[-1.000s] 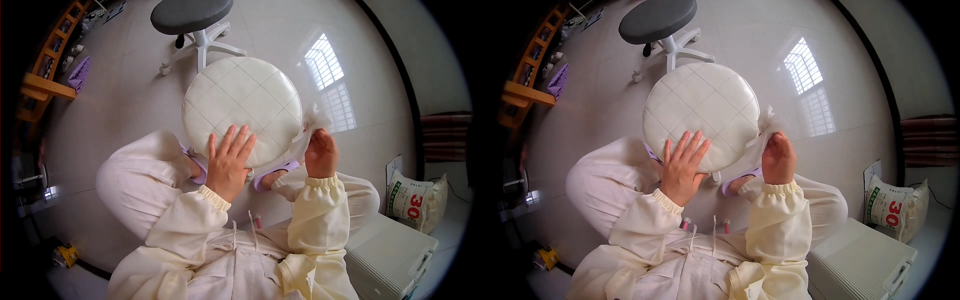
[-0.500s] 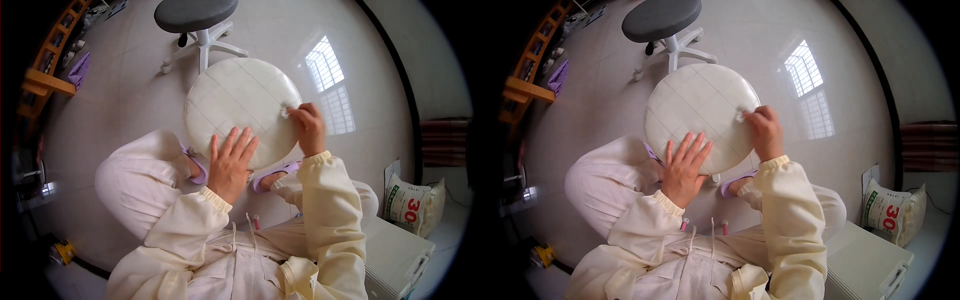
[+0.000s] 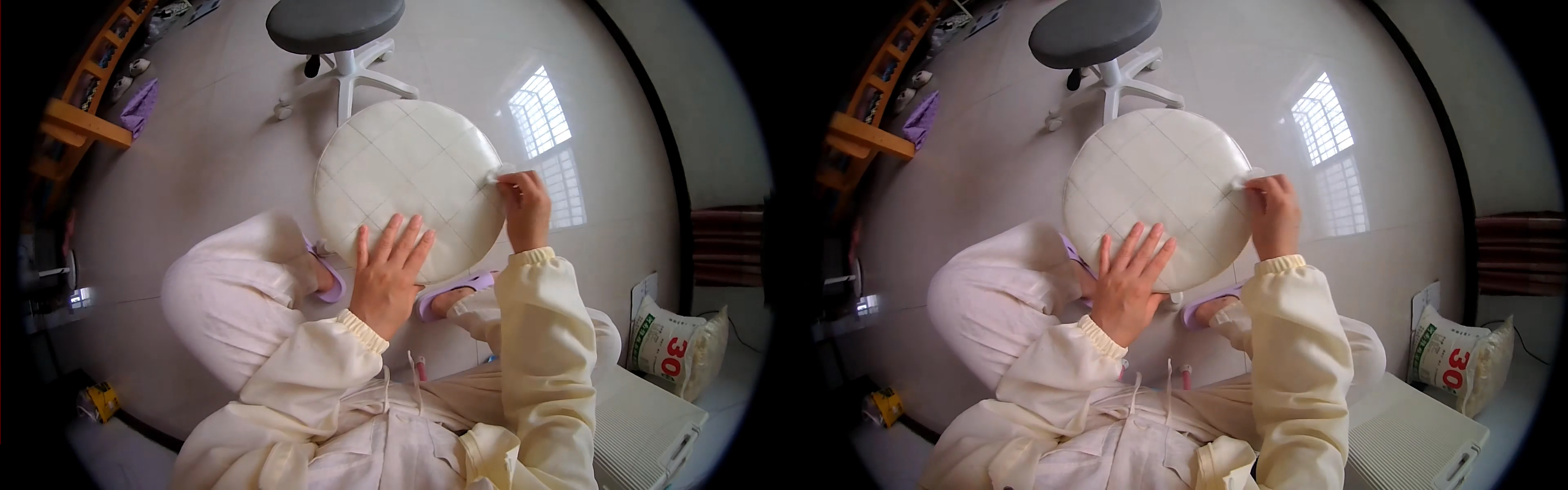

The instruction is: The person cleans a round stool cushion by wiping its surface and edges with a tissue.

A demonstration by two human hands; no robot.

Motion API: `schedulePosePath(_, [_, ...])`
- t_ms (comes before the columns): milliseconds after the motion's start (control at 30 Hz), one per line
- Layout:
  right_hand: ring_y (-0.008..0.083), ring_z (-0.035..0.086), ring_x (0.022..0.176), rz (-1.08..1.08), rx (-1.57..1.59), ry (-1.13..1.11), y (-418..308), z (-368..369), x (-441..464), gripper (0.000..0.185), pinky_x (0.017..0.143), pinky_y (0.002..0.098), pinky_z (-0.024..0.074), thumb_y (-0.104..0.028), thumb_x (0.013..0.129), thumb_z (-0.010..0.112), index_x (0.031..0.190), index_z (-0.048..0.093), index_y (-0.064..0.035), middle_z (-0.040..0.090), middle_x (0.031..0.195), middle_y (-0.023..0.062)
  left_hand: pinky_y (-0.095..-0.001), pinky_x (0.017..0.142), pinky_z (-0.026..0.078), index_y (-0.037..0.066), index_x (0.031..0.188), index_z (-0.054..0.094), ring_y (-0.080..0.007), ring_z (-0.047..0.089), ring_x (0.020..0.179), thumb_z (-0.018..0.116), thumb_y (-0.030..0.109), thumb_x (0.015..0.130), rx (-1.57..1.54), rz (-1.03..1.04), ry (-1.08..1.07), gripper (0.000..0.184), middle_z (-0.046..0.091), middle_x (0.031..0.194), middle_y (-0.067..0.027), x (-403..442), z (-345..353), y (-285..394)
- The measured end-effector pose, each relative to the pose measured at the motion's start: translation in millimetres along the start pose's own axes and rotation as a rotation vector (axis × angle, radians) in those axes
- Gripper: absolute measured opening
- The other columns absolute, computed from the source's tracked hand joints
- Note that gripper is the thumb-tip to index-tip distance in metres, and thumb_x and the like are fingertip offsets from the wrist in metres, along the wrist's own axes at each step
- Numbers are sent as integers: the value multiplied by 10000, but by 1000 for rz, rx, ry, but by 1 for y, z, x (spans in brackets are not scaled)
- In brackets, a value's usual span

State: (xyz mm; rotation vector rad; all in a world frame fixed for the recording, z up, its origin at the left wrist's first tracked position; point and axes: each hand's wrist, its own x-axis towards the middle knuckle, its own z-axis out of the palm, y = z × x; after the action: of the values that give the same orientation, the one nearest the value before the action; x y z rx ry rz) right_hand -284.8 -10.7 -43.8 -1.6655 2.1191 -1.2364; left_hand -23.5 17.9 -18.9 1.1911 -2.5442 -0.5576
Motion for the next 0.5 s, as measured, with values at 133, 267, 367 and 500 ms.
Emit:
schedulePosePath(133, [223, 653, 748, 108, 15, 90, 5, -17, 1, 64, 689, 311, 526, -24, 884, 692, 944, 711, -36, 657, 932, 93, -592, 1184, 187, 153, 1474, 468, -287, 309, 1471, 832, 172, 704, -4, 4, -8, 852, 365, 1585, -61, -1, 0, 0])
schedulePosePath(267, [222, 650, 738, -13, -22, 80, -16, -18, -8, 76, 669, 306, 518, -12, 881, 682, 949, 708, -37, 654, 909, 91, -592, 1185, 176, 147, 1476, 463, -287, 301, 1475, 819, 170, 716, -2, -1, -13, 840, 354, 1591, -62, -1, 0, 1])
schedulePosePath(367, [278, 632, 827, -216, -12, -61, -43, -1, -25, 110, 731, 380, 509, 3, 836, 667, 925, 687, -56, 646, 921, 90, -593, 1186, 167, 141, 1477, 462, -290, 292, 1479, 803, 162, 732, 10, -8, -17, 819, 345, 1596, -64, -1, 1, 1])
schedulePosePath(500, [299, 606, 868, -395, -79, -198, -51, 14, -32, 109, 758, 391, 486, -28, 816, 677, 919, 682, -61, 639, 920, 90, -594, 1186, 164, 138, 1477, 461, -291, 282, 1483, 791, 160, 742, 13, -2, -26, 806, 339, 1599, -67, -1, -1, 0])
